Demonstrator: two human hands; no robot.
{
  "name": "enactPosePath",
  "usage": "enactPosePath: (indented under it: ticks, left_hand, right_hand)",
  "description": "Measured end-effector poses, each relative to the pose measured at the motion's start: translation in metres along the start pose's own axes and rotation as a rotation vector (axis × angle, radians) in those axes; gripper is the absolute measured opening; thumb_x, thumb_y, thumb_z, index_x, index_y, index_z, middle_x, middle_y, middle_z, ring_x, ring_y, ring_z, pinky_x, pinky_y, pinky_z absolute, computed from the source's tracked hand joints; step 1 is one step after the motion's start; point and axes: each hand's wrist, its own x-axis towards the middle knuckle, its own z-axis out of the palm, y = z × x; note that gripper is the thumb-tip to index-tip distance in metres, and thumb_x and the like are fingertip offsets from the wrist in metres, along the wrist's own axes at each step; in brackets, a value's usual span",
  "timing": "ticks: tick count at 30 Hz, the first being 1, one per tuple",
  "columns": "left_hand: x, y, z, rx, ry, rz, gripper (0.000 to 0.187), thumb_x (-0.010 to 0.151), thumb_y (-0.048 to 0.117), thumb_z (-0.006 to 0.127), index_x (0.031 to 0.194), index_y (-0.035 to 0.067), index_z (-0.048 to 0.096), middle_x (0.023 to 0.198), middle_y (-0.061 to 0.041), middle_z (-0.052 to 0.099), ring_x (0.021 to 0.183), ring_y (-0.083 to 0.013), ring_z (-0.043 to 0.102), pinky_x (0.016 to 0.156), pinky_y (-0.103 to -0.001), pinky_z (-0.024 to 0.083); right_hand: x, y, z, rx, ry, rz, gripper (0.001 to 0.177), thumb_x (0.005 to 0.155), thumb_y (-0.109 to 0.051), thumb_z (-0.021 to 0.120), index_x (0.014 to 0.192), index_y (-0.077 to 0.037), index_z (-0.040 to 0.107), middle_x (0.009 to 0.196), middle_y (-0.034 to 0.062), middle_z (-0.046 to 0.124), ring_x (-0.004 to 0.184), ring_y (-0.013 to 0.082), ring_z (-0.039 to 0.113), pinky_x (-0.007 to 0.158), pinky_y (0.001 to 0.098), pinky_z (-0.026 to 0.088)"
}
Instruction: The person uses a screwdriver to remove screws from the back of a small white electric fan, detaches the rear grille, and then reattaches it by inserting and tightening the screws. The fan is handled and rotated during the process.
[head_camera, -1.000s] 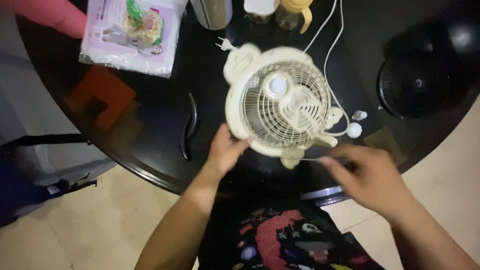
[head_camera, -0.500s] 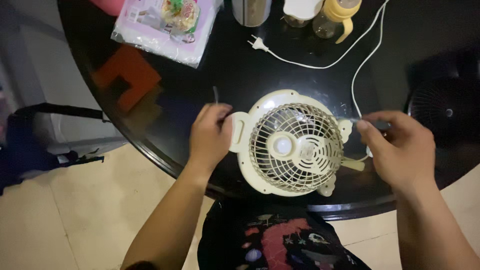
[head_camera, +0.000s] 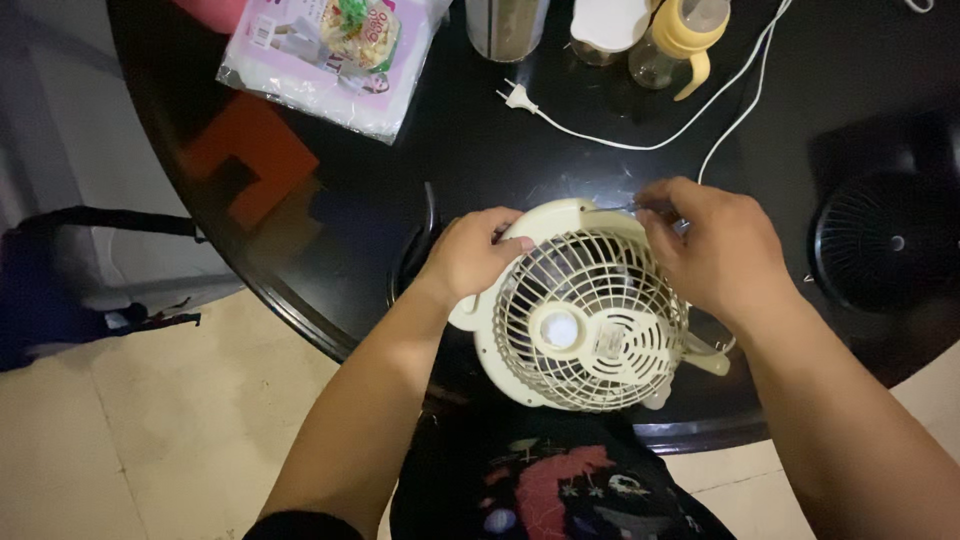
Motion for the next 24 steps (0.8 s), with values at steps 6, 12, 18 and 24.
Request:
enactPosePath:
  ticks: [6, 12, 18, 24]
  left_hand:
    - [-0.009, 0.005, -0.001, -0.049, 0.026, -0.031, 0.042, 0.086, 0.031, 0.074, 0.124, 0.013, 0.071, 0.102, -0.014, 0.078, 0.092, -0.0262, 0.077, 0.084, -0.037, 0.057]
    - [-0.011, 0.008, 0.001, -0.005, 0.017, -0.073, 0.04, 0.087, 0.032, 0.073, 0.123, 0.015, 0.072, 0.102, -0.013, 0.078, 0.093, -0.026, 0.076, 0.085, -0.037, 0.056]
    - [-0.014, -0.002, 0.006, -0.013, 0.082, 0.058, 0.04, 0.087, 0.033, 0.074, 0.122, 0.013, 0.072, 0.107, -0.013, 0.077, 0.096, -0.0289, 0.075, 0.085, -0.039, 0.056]
    - [-0.014, -0.008, 0.009, -0.004, 0.077, 0.008, 0.04, 0.086, 0.034, 0.074, 0.12, 0.013, 0.073, 0.104, -0.014, 0.077, 0.096, -0.0288, 0.075, 0.085, -0.039, 0.056]
  right_hand:
    - [0.007, -0.004, 0.001, -0.193, -0.02, -0.146, 0.021, 0.093, -0.023, 0.069, 0.111, -0.014, 0.075, 0.095, 0.0105, 0.077, 0.085, 0.0308, 0.073, 0.075, 0.0444, 0.056]
    - [0.01, -0.01, 0.0, -0.304, 0.024, -0.334, 0.017, 0.097, -0.025, 0.067, 0.108, -0.014, 0.074, 0.094, 0.0094, 0.075, 0.086, 0.0284, 0.072, 0.073, 0.0425, 0.057]
    - [0.006, -0.015, 0.0, -0.338, 0.026, -0.367, 0.016, 0.095, -0.024, 0.067, 0.105, -0.015, 0.075, 0.091, 0.0081, 0.075, 0.086, 0.0277, 0.073, 0.072, 0.0419, 0.057]
    - [0.003, -0.018, 0.001, -0.378, 0.035, -0.401, 0.016, 0.095, -0.024, 0.066, 0.106, -0.016, 0.074, 0.091, 0.0068, 0.076, 0.087, 0.0267, 0.073, 0.073, 0.0421, 0.058]
